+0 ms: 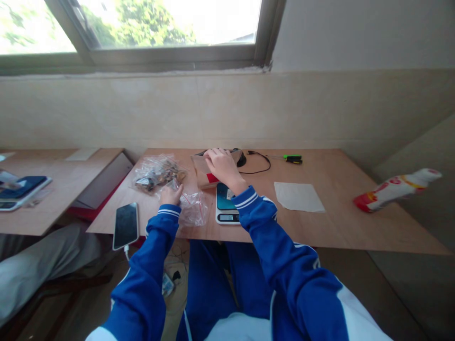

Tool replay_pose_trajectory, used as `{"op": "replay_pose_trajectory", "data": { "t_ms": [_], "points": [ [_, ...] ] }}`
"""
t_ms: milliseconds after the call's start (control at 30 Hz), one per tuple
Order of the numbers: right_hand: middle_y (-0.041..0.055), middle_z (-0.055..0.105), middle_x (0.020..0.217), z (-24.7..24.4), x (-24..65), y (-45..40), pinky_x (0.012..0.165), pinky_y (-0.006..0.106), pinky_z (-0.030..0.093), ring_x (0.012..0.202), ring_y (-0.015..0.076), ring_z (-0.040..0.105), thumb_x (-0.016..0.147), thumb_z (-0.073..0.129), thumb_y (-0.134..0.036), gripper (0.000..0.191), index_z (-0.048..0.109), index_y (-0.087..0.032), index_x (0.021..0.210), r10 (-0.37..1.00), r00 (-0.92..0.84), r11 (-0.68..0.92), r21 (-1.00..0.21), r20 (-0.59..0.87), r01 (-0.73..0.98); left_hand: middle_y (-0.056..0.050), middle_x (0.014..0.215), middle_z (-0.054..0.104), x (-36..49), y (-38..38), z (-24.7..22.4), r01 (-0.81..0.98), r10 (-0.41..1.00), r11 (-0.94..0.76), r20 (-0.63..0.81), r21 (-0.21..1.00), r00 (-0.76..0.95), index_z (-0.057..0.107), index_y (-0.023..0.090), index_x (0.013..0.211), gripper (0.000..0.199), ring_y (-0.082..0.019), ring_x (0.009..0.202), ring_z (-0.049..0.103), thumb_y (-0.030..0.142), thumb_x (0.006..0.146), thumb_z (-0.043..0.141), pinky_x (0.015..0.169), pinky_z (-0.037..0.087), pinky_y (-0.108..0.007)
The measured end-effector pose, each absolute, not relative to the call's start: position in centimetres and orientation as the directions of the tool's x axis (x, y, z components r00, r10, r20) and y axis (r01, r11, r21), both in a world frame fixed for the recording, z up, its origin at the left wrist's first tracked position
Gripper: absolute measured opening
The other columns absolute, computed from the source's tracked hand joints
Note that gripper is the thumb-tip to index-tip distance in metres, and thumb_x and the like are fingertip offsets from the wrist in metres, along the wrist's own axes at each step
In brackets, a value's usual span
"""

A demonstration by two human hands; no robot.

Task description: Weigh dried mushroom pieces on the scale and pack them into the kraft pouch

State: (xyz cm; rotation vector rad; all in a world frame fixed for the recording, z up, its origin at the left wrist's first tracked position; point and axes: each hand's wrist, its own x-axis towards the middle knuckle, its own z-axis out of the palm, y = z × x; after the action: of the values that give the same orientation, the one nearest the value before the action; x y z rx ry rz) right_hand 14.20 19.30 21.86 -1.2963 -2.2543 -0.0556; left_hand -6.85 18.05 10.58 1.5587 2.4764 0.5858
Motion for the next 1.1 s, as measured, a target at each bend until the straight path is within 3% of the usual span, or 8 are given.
{"op": "replay_pose_trajectory", "data": {
  "t_ms": [200,333,533,700,833,933,1000,1100],
  "points": [
    [0.0152,0.049,0.134,20.7,14.7,17.2,0.108,0.043,0.028,0.127,0.0265,0.040,0.090,0.043,-0.014,0.035,0.052,-0.013,0.124,0.702,-0.289,0.607,-0.335,0.651,0.721,-0.021,0.087,0.069,-6.8,17.6,10.3,0.815,0.880,0.414,0.049,0.406,-0.472,0.064,0.013,0.084,0.020,-0.035,0.090,0.066,0.025,0.079,0.049,0.075,0.049,-0.040],
    [0.0123,0.056,0.116,18.9,14.0,15.6,0.101,0.040,0.039,0.115,0.0228,0.050,0.091,0.038,-0.013,0.026,0.056,-0.017,0.110,0.689,-0.247,0.686,-0.503,0.681,0.526,-0.016,0.083,0.069,-6.2,16.4,12.7,0.827,0.885,0.328,0.158,0.456,-0.438,0.058,0.016,0.087,0.018,-0.030,0.085,0.067,0.025,0.085,0.043,0.073,0.048,-0.035],
    [0.0077,0.060,0.098,15.1,11.1,14.8,0.074,0.033,0.052,0.085,0.0181,0.061,0.085,0.054,-0.033,0.028,0.046,-0.018,0.107,0.911,-0.159,0.409,-0.887,0.381,0.213,0.000,0.062,0.057,-2.6,13.4,16.5,0.751,0.873,-0.068,0.404,0.656,-0.273,0.045,0.020,0.077,0.015,-0.017,0.057,0.059,0.032,0.085,0.050,0.057,0.042,-0.026],
    [0.0000,0.060,0.081,13.7,12.2,15.4,0.074,0.033,0.051,0.076,0.0171,0.063,0.079,0.054,-0.018,0.016,0.048,-0.021,0.093,0.938,-0.061,0.346,-0.911,0.342,0.223,0.007,0.055,0.049,-1.3,10.9,18.6,0.551,0.917,-0.149,0.323,0.821,-0.233,0.046,0.019,0.089,0.009,-0.010,0.043,0.048,0.022,0.082,0.052,0.049,0.037,-0.022],
    [0.0002,0.062,0.078,14.1,14.8,15.8,0.069,0.032,0.054,0.074,0.0173,0.066,0.081,0.054,-0.023,0.006,0.048,-0.022,0.083,0.955,-0.015,0.298,-0.954,0.298,0.018,0.006,0.063,0.049,-2.2,8.6,19.1,0.426,0.906,-0.275,0.381,0.862,-0.186,0.051,0.019,0.098,0.023,-0.010,0.055,0.049,0.029,0.080,0.061,0.054,0.039,-0.021],
    [-0.0021,0.063,0.074,15.4,15.8,15.4,0.057,0.030,0.055,0.061,0.0150,0.066,0.082,0.058,-0.032,0.015,0.047,-0.023,0.086,0.969,-0.091,0.213,-0.965,0.229,-0.153,-0.001,0.090,0.057,-2.5,8.2,16.9,0.270,0.893,-0.343,0.402,0.900,-0.205,0.054,0.021,0.106,0.031,-0.012,0.080,0.056,0.043,0.084,0.057,0.071,0.045,-0.024],
    [-0.0029,0.063,0.074,16.1,15.8,14.9,0.055,0.028,0.056,0.059,0.0134,0.065,0.081,0.060,-0.036,0.019,0.047,-0.023,0.088,0.968,-0.119,0.188,-0.955,0.219,-0.230,-0.006,0.111,0.056,-2.0,8.7,14.7,0.148,0.903,-0.259,0.294,0.955,-0.315,0.053,0.022,0.112,0.037,-0.015,0.096,0.056,0.049,0.087,0.049,0.080,0.046,-0.027],
    [-0.0028,0.062,0.079,16.1,15.4,14.5,0.059,0.026,0.057,0.066,0.0125,0.065,0.079,0.063,-0.036,0.024,0.048,-0.024,0.091,0.975,-0.092,0.167,-0.937,0.204,-0.308,-0.008,0.122,0.055,-0.2,9.6,12.0,-0.080,0.967,-0.093,0.071,0.992,-0.243,0.052,0.022,0.116,0.044,-0.018,0.105,0.057,0.054,0.085,0.050,0.082,0.048,-0.029]
  ]
}}
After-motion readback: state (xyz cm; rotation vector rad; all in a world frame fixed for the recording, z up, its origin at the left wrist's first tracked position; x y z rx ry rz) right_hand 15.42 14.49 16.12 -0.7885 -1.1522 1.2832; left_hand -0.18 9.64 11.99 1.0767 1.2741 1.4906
